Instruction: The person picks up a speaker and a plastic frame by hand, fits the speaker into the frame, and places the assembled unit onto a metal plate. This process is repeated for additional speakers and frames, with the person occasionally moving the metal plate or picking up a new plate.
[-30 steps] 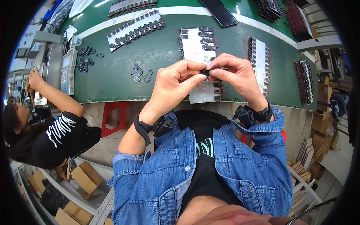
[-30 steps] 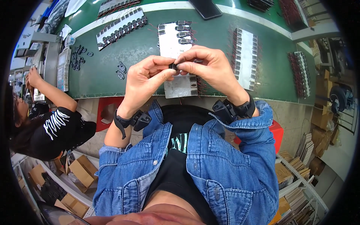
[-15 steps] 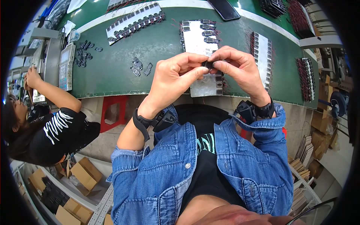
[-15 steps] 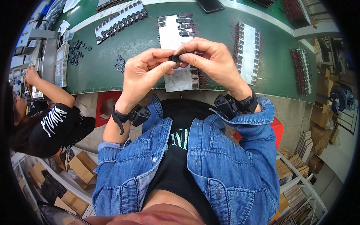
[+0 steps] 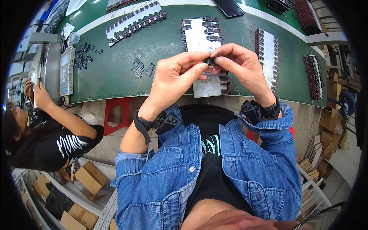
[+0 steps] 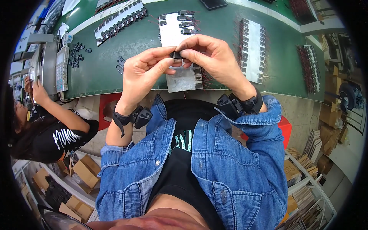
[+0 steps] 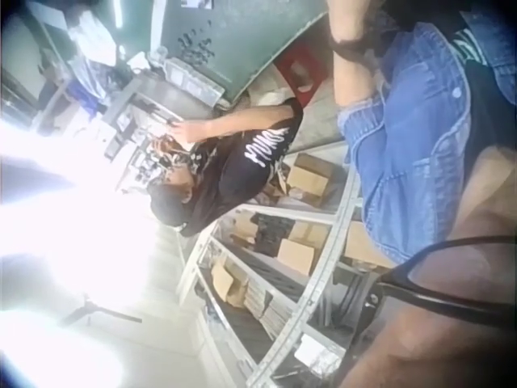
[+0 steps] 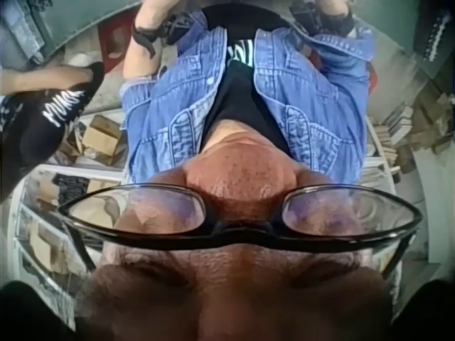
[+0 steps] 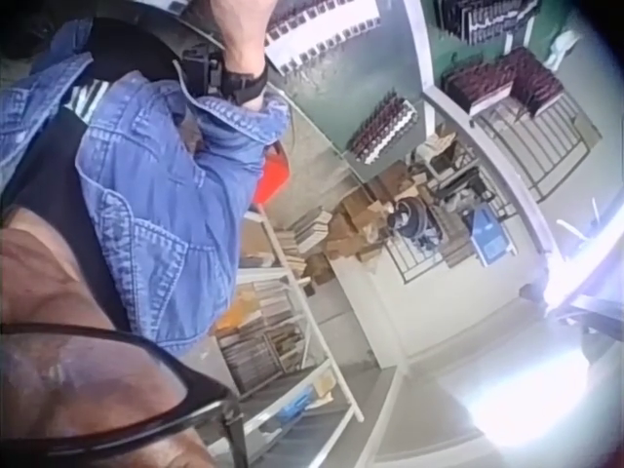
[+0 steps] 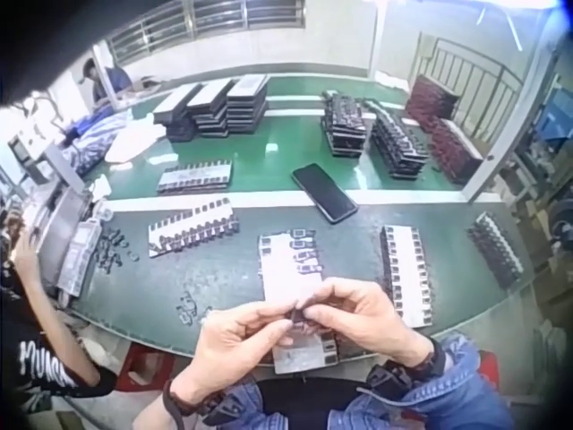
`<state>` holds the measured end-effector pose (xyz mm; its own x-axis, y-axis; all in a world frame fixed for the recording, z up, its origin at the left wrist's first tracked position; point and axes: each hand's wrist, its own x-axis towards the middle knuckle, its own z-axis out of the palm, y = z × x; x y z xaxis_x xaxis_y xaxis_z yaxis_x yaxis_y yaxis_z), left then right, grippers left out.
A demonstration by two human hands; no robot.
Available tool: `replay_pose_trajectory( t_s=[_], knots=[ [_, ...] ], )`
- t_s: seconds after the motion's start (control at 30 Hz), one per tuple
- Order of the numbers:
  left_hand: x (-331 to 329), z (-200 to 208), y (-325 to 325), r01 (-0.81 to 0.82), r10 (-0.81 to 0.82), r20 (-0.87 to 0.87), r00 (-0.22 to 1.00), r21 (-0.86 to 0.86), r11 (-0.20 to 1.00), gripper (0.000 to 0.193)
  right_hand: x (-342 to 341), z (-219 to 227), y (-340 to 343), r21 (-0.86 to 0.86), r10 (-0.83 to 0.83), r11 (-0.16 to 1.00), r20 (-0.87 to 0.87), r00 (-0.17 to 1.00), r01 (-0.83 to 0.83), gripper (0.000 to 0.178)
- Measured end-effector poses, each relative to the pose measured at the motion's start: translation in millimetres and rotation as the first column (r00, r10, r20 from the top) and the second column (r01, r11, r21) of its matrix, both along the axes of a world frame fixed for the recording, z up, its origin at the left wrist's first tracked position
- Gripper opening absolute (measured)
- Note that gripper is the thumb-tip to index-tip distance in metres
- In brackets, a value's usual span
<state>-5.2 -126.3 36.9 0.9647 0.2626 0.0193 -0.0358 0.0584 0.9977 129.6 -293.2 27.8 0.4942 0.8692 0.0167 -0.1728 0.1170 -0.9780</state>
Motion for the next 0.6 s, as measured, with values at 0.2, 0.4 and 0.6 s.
replay_pose_trajectory(
  t_s=[0.2, 0.4, 0.6],
  knots=[
    [1, -1, -3, 0.002, -0.003, -0.022, 1.000, -0.045, 0.999, 0.025, -7, 2, 3, -0.048, -0.037, 0.998, 0.129, 0.991, 0.043, 0.016],
    [-1, 4, -11, -0.063, 0.060, -0.042, 0.997, -0.062, 0.996, 0.024, -20, 9, 4, -0.116, -0.149, 0.975, 0.305, 0.941, 0.192, 0.016],
    [-5, -5, -9, -0.031, 0.025, -0.065, 0.998, -0.082, 0.996, 0.016, -28, 8, -1, -0.135, -0.069, 0.982, 0.376, 0.924, 0.128, 0.018]
  ],
)
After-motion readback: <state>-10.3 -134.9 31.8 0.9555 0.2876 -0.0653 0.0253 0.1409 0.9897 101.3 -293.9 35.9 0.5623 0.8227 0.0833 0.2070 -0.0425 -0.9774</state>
